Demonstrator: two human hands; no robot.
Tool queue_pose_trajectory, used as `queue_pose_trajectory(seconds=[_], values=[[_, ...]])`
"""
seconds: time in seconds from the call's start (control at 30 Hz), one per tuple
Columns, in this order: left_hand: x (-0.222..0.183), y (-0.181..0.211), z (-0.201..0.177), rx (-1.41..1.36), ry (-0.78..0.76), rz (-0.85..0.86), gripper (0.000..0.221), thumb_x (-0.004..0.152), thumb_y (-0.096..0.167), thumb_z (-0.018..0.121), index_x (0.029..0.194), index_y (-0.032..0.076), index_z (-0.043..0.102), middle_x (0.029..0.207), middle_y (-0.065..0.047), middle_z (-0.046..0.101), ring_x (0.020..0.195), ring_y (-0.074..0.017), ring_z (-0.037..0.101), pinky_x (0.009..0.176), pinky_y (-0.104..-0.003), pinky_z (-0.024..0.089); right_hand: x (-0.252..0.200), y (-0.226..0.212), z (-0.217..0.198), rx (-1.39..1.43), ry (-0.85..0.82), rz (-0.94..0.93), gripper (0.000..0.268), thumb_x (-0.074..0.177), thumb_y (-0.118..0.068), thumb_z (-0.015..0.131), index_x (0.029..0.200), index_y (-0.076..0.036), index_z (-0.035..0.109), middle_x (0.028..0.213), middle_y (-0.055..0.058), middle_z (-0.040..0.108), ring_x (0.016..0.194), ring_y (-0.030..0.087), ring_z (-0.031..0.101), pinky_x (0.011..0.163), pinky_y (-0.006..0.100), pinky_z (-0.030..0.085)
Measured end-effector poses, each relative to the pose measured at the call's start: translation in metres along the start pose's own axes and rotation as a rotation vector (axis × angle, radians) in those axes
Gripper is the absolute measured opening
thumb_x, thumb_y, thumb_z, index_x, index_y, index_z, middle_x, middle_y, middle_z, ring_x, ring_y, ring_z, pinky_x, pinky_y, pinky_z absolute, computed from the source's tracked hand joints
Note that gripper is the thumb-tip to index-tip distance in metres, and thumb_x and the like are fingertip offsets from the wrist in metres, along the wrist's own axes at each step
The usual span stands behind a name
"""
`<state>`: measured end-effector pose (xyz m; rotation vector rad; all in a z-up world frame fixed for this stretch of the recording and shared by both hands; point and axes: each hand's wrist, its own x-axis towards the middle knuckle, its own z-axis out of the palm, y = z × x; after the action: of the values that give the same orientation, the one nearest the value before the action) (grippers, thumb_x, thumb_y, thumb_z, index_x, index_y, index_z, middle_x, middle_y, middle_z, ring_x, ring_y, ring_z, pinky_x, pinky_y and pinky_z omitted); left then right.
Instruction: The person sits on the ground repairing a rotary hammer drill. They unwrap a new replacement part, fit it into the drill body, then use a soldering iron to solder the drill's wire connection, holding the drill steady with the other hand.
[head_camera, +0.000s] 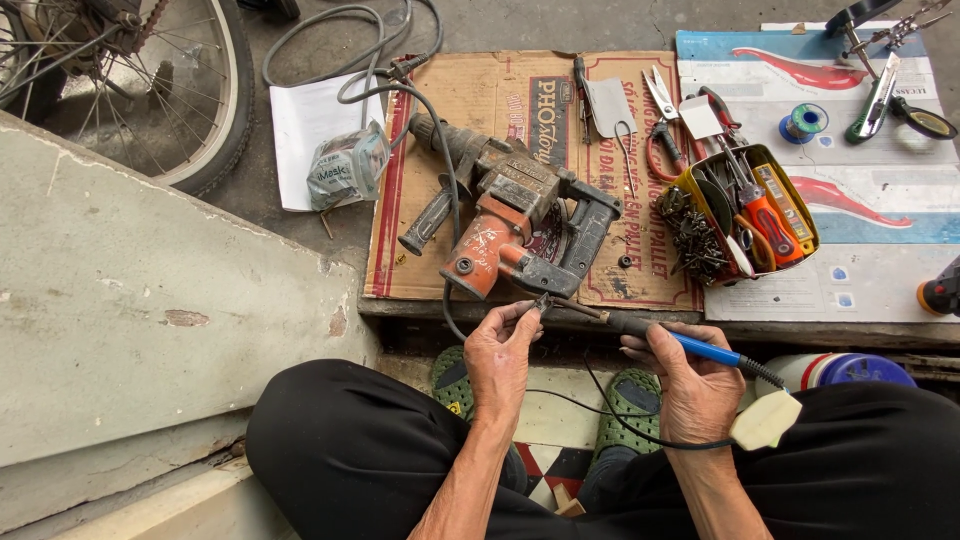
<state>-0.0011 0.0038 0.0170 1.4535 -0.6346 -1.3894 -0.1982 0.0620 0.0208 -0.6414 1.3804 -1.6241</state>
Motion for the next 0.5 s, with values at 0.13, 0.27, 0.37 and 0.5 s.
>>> queue_pose_trajectory(seconds=[0.13,0.27,0.37,0.5], values=[[-0.0018,0.0026,0.0009,0.019,-0.005,0.0,0.022,0.095,0.009,0.082,0.114,-0.002,0.084,0.099,-0.011,0.087,0.085,-0.0155,0.08,0.083,-0.027,0.069,-0.0037,-0.0032,0.0051,-0.016,-0.012,-0.037,0.023,0.103,-0.002,0.074,0.122,0.002,0.063,0.102,0.02,0.078,0.091,0.033,0.084,0.088,0.036,0.073],[-0.0013,0.0018,0.0009,0.019,-0.003,-0.005,0.023,0.094,0.009,0.081,0.114,-0.003,0.084,0.099,-0.012,0.087,0.084,-0.0155,0.08,0.082,-0.026,0.069,-0.0043,-0.0018,0.0053,-0.026,-0.017,-0.051,0.023,0.103,-0.002,0.074,0.122,0.002,0.062,0.102,0.02,0.077,0.092,0.033,0.084,0.089,0.037,0.073],[-0.0016,0.0014,0.0009,-0.015,-0.004,-0.003,0.021,0.095,0.007,0.081,0.113,-0.004,0.083,0.098,-0.013,0.086,0.084,-0.016,0.079,0.082,-0.027,0.069,-0.0054,-0.0033,0.0074,-0.064,-0.017,-0.059,0.023,0.102,-0.001,0.074,0.122,0.003,0.062,0.103,0.021,0.077,0.092,0.034,0.084,0.088,0.038,0.073],[-0.0037,0.0056,0.0015,0.015,0.013,-0.006,0.021,0.094,0.008,0.082,0.112,-0.003,0.084,0.097,-0.012,0.087,0.083,-0.0153,0.08,0.081,-0.026,0.069,-0.0059,-0.0031,0.009,-0.088,-0.029,-0.084,0.022,0.102,-0.002,0.074,0.122,0.002,0.063,0.104,0.02,0.078,0.092,0.033,0.084,0.089,0.039,0.074]])
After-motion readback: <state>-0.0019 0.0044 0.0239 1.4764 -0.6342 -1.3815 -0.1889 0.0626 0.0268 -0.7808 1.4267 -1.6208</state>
